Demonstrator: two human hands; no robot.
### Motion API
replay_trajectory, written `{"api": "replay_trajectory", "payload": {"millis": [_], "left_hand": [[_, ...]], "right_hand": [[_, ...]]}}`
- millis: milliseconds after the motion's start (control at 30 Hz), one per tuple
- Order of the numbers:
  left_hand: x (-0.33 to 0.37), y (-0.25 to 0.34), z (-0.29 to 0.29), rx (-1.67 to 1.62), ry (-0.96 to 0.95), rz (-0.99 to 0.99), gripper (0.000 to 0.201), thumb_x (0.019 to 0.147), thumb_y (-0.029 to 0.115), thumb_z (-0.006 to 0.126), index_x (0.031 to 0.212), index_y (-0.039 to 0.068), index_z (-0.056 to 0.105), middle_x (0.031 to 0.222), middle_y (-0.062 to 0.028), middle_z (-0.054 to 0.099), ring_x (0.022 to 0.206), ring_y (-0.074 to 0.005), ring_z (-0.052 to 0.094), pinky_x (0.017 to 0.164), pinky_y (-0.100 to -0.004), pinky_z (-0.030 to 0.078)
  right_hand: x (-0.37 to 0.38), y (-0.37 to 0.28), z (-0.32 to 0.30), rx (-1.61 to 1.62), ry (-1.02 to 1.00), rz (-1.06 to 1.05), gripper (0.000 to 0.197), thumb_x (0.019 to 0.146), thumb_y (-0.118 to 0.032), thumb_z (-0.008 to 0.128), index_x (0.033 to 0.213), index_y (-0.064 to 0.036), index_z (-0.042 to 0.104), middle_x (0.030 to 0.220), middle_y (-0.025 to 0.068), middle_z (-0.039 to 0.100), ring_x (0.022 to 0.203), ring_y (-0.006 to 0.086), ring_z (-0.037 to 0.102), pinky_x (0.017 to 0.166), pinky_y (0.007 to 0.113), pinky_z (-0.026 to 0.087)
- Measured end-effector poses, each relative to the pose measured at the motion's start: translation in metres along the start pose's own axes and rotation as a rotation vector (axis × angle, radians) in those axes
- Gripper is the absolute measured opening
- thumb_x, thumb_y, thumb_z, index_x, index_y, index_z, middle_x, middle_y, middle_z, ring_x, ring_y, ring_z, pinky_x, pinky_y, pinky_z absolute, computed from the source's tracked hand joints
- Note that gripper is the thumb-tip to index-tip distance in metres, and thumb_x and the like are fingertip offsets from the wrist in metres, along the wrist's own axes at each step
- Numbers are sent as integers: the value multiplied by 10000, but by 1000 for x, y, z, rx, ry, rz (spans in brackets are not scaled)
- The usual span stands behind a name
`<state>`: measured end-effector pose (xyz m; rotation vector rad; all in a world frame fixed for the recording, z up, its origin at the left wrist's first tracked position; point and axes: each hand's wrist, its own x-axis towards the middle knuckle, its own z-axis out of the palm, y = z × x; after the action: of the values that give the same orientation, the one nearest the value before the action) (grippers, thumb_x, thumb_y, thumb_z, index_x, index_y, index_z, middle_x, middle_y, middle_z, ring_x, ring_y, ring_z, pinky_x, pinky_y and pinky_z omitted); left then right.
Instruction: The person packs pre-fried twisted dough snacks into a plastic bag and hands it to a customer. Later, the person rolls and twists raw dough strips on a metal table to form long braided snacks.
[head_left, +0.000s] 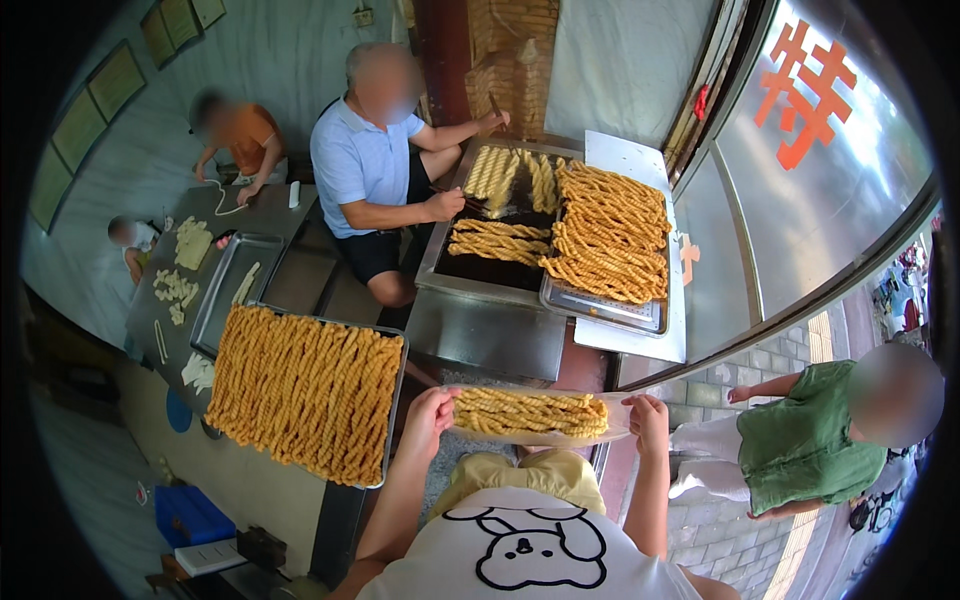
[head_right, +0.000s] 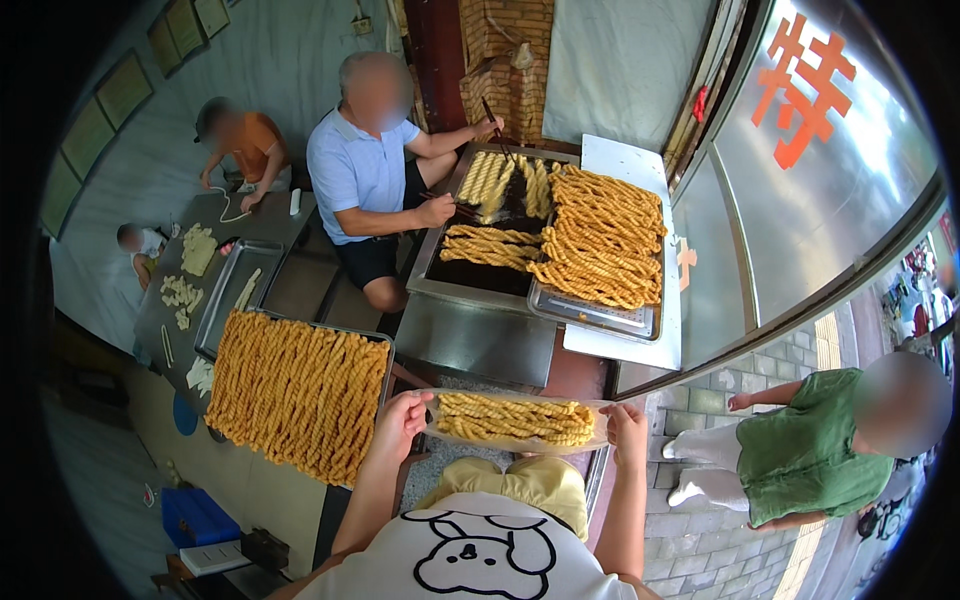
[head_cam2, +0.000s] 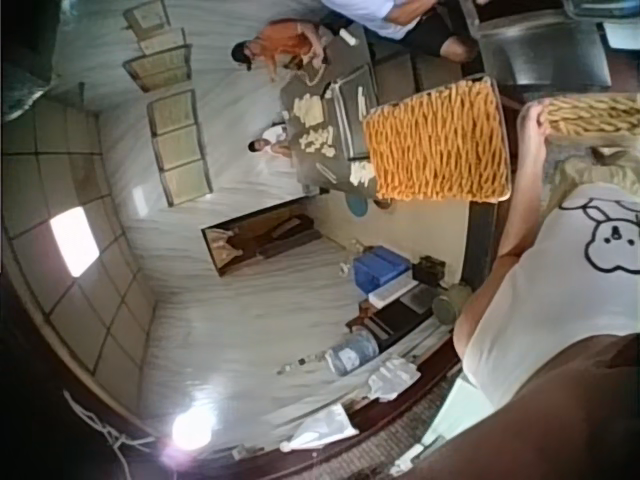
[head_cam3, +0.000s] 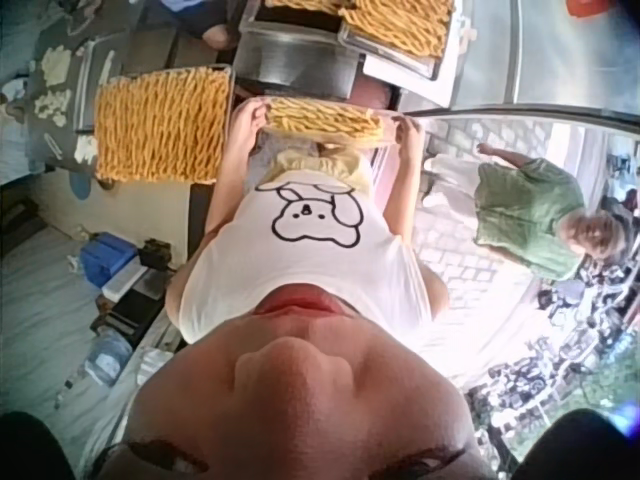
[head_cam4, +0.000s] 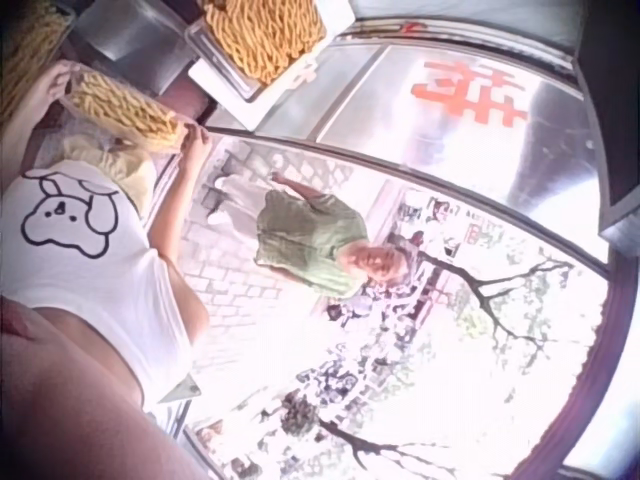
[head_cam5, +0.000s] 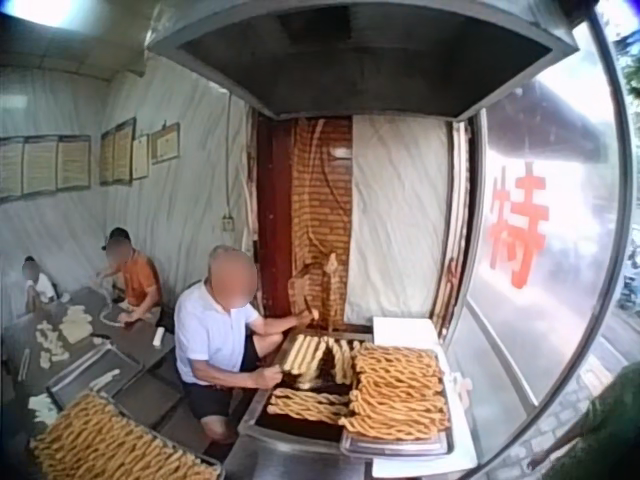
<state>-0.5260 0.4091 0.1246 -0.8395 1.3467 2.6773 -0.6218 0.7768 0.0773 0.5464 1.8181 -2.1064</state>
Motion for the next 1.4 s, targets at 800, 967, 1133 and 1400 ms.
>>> {"api": "replay_trajectory", "payload": {"millis": [800, 967, 1133, 1400], "left_hand": [[17, -10, 26, 59, -58, -139, 219, 886, 144, 490, 1004, -27, 561, 629, 41, 408, 475, -43, 329, 471, -196, 284], [20, -15, 38, 67, -79, -155, 223, 891, 129, 491, 1015, -41, 567, 645, 38, 430, 490, -41, 338, 485, -201, 289], [20, -14, 44, 75, -95, -143, 231, 891, 131, 501, 1017, -48, 576, 651, 38, 435, 498, -41, 338, 496, -196, 284], [11, 0, 51, 49, -32, -104, 214, 887, 103, 477, 1009, -43, 573, 656, 31, 431, 510, -38, 331, 489, -189, 267]], "right_hand": [[-12, 3, -25, 55, 135, 14, 218, 904, -152, 514, 791, 8, 611, 507, -80, 365, 391, 22, 258, 377, 221, 153], [-10, 8, -39, 89, 132, -6, 217, 902, -149, 513, 797, 16, 609, 502, -87, 345, 393, 22, 242, 381, 224, 147], [-3, 4, -43, 80, 138, 30, 213, 895, -141, 506, 795, 20, 605, 502, -89, 336, 394, 22, 232, 383, 223, 148], [9, -17, -32, 47, 43, 70, 220, 896, -142, 494, 793, 23, 596, 498, -84, 333, 388, 21, 219, 373, 223, 146]]}}
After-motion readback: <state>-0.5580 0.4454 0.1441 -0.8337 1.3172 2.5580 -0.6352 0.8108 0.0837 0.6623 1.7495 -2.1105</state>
